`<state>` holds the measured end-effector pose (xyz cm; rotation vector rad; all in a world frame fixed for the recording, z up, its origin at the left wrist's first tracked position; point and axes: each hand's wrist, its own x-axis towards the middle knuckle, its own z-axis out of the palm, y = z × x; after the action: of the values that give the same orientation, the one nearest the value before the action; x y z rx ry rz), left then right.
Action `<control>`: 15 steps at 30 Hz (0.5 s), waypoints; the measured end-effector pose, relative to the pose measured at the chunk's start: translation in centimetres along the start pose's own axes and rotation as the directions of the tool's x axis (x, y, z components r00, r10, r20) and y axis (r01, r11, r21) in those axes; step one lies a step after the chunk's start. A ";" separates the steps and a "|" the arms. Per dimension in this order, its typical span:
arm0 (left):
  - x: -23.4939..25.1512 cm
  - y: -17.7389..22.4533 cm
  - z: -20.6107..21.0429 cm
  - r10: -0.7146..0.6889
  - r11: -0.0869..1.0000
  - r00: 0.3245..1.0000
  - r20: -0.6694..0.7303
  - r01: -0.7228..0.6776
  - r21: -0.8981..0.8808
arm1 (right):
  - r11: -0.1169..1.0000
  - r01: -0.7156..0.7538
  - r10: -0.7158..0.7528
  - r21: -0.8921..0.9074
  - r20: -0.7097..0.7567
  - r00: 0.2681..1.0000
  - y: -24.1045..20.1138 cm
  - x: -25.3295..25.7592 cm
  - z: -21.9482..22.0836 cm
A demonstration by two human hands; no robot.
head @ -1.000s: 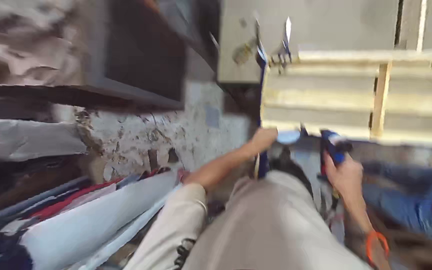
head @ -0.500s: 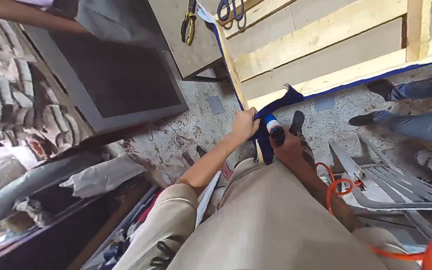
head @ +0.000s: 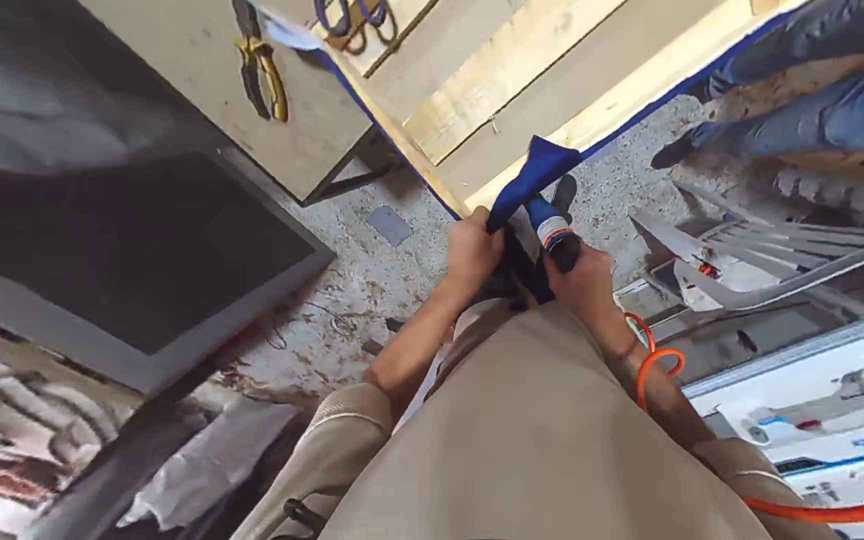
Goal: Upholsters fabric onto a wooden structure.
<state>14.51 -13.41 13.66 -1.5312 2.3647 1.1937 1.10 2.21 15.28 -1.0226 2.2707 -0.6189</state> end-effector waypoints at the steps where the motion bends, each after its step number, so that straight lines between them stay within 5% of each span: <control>1: 0.3 0.1 0.0 -0.013 1.000 1.000 -0.028 0.013 0.010 | 0.999 -0.034 0.034 0.010 -0.007 0.999 0.1 0.6 -0.6; 5: 1.0 0.4 -0.3 -0.055 0.998 0.996 -0.071 0.053 -0.024 | 0.997 -0.069 0.067 -0.023 -0.068 0.995 1.5 2.8 -2.7; 15: 1.7 0.7 -0.9 -0.072 0.997 0.993 -0.094 0.068 -0.046 | 0.995 -0.092 0.085 0.034 0.167 0.982 -0.1 0.9 -0.6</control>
<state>13.40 -15.06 13.90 -1.7069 2.3357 1.1884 0.29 1.57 15.48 -0.9126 2.1362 -0.5216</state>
